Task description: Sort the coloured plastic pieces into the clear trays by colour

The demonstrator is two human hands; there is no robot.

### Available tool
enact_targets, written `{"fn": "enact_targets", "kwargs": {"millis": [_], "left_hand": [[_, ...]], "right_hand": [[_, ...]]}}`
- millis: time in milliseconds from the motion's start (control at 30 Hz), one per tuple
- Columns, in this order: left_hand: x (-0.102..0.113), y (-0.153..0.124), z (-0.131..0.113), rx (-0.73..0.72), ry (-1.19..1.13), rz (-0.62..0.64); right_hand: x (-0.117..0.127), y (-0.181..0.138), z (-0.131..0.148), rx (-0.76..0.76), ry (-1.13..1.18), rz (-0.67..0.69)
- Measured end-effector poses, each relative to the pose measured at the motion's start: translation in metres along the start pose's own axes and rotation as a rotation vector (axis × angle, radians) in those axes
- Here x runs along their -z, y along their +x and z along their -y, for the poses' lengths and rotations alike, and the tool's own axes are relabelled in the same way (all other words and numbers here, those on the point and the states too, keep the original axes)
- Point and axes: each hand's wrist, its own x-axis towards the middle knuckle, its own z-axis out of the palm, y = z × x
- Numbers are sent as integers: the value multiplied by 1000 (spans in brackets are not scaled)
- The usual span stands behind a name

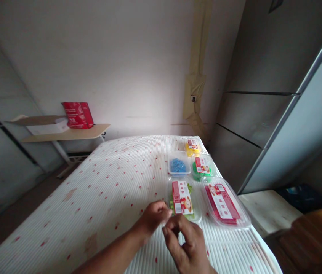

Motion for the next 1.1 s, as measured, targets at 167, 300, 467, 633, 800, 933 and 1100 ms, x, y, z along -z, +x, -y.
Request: {"fn": "enact_targets", "kwargs": {"millis": [167, 300, 467, 633, 800, 933, 1100], "left_hand": [[-7, 11, 2, -61, 90, 32], [-7, 15, 9, -100, 126, 24], [14, 15, 19, -145, 92, -2], [69, 12, 20, -257, 196, -236], [131, 9, 20, -489, 502, -546], [155, 13, 29, -386, 451, -718], [157, 15, 35, -433, 461, -693]], "right_hand": [[-6, 2, 4, 70, -14, 37], [-11, 6, 9, 97, -13, 64], [-15, 6, 4, 117, -14, 102], [-21, 7, -7, 45, -3, 177], [-35, 9, -17, -7, -103, 463], [-49, 6, -29, 32, -252, 631], [-54, 10, -37, -45, -244, 701]]}}
